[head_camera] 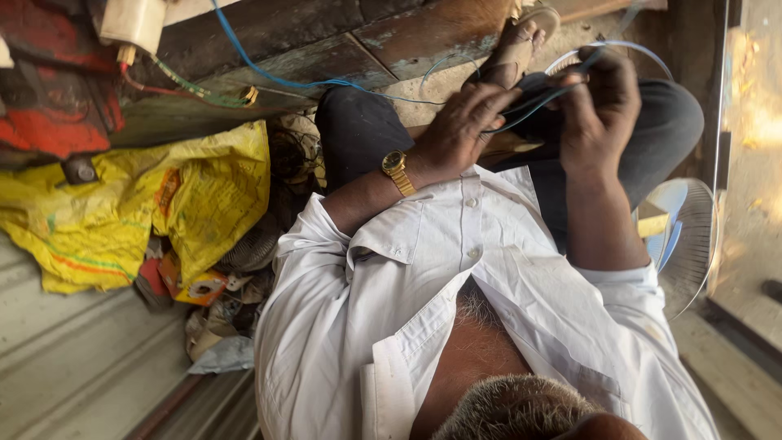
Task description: The person sits cross-legged on the floor and uses a screwdriver to manipulate wires and components inside an electrical device. They repeatedly tighten or loosen connections and adjust wire positions within the device.
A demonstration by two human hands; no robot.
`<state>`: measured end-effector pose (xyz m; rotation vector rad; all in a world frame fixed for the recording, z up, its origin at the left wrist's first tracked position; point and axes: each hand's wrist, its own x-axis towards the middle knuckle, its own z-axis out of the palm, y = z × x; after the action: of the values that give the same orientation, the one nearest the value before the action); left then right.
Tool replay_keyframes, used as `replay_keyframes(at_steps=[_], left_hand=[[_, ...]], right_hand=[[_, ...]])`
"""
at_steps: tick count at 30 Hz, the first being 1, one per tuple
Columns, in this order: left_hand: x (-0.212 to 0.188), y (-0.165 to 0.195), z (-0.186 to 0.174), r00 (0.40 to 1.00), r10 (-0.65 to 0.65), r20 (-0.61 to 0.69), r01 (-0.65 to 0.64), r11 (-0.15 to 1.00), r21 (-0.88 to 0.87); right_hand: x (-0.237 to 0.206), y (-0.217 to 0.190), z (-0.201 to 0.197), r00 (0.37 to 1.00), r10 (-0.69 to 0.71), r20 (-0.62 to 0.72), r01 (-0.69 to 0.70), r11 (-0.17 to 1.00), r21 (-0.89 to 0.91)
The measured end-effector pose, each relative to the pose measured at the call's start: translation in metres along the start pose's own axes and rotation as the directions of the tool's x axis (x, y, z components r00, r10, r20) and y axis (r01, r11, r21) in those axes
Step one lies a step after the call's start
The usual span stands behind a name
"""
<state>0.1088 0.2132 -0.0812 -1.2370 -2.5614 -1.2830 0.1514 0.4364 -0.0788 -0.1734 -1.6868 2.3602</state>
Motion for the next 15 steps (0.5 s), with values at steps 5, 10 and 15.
replay_keyframes(at_steps=[5,10,15], left_hand=[[-0.015,-0.024,-0.037,0.926,-0.126,-0.356,0.075,0.985,-0.155],[-0.018,-0.041,-0.059,0.845,-0.297,-0.445,0.109,0.910,-0.400],[-0.005,-0.042,-0.058,0.858,-0.334,-0.389,0.123,0.871,-0.476]], right_hand=[[0.015,-0.005,-0.033,0.979,-0.150,-0.141,0.156,0.987,0.036],[0.043,-0.015,-0.045,0.974,-0.203,-0.100,0.212,0.972,0.100],[0.095,-0.039,-0.010,0.933,-0.254,0.255,0.285,0.954,-0.094]])
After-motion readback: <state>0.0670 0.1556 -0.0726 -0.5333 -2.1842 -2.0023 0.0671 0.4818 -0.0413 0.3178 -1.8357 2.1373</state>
